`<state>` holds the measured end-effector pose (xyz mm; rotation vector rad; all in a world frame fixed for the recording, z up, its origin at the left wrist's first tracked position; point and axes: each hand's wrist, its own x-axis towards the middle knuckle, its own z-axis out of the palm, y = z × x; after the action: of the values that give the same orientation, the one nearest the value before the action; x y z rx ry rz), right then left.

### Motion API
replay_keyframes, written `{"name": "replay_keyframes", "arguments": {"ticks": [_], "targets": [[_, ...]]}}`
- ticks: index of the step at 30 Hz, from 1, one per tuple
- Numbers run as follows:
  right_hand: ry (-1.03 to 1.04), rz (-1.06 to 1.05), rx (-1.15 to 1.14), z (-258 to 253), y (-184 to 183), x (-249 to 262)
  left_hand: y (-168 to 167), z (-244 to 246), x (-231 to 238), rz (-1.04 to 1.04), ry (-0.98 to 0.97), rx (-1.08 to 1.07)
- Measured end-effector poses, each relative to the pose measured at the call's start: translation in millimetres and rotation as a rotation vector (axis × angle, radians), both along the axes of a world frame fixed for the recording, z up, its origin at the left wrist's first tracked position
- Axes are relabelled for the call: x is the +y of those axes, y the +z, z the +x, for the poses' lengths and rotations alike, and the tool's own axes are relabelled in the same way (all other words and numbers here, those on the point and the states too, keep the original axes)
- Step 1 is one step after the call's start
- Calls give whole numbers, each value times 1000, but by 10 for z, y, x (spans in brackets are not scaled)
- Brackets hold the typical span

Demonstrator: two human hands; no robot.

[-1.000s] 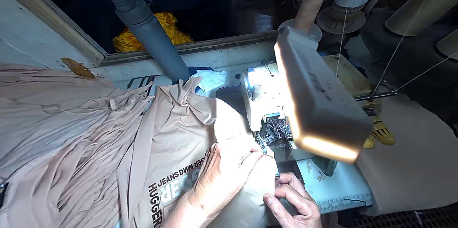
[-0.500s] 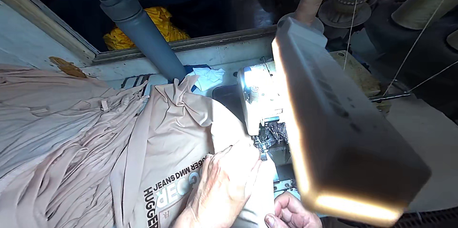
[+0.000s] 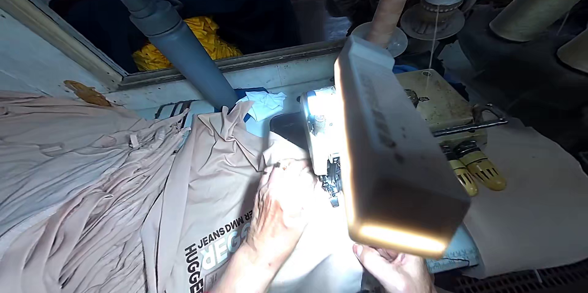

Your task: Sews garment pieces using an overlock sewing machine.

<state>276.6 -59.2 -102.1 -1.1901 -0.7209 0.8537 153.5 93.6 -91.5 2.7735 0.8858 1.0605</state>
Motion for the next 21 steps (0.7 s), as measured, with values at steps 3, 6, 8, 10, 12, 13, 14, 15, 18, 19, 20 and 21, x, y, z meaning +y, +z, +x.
{"name": "replay_keyframes", "arguments": {"ticks": [3, 6, 8, 10, 12, 13, 14, 15, 18, 19, 20, 21], "targets": [[-62, 4, -61, -7, -27, 100, -15, -18, 140, -34, 67, -128], [-78, 8, -69, -12, -42, 111, -28, -253, 132, -37, 130, -201], [-79, 12, -68, -12, -54, 107, -1, -603, 8, -110, 171, -163], [-82, 11, -62, -16, -61, 106, 92, -1072, -193, -368, 220, 99], [-82, -4, -42, -19, -43, 104, 148, -1455, -356, -811, 303, 427], [-77, -5, -23, -18, -40, 99, 44, -1600, -426, -912, 346, 494], [-66, -2, -2, -16, -44, 89, -103, -1719, -520, -898, 380, 471], [-51, 3, 24, -16, -53, 72, -226, -1802, -606, -840, 403, 401], [16, -42, 81, -51, -58, -55, -262, -1917, -624, -702, 457, 54], [44, -67, 82, -78, -58, -113, -165, -1950, -517, -636, 470, -73], [70, -92, 71, -114, -66, -174, -47, -2002, -358, -555, 475, -173], [95, -112, 54, -150, -87, -233, 81, -2057, -160, -454, 480, -230]]}}
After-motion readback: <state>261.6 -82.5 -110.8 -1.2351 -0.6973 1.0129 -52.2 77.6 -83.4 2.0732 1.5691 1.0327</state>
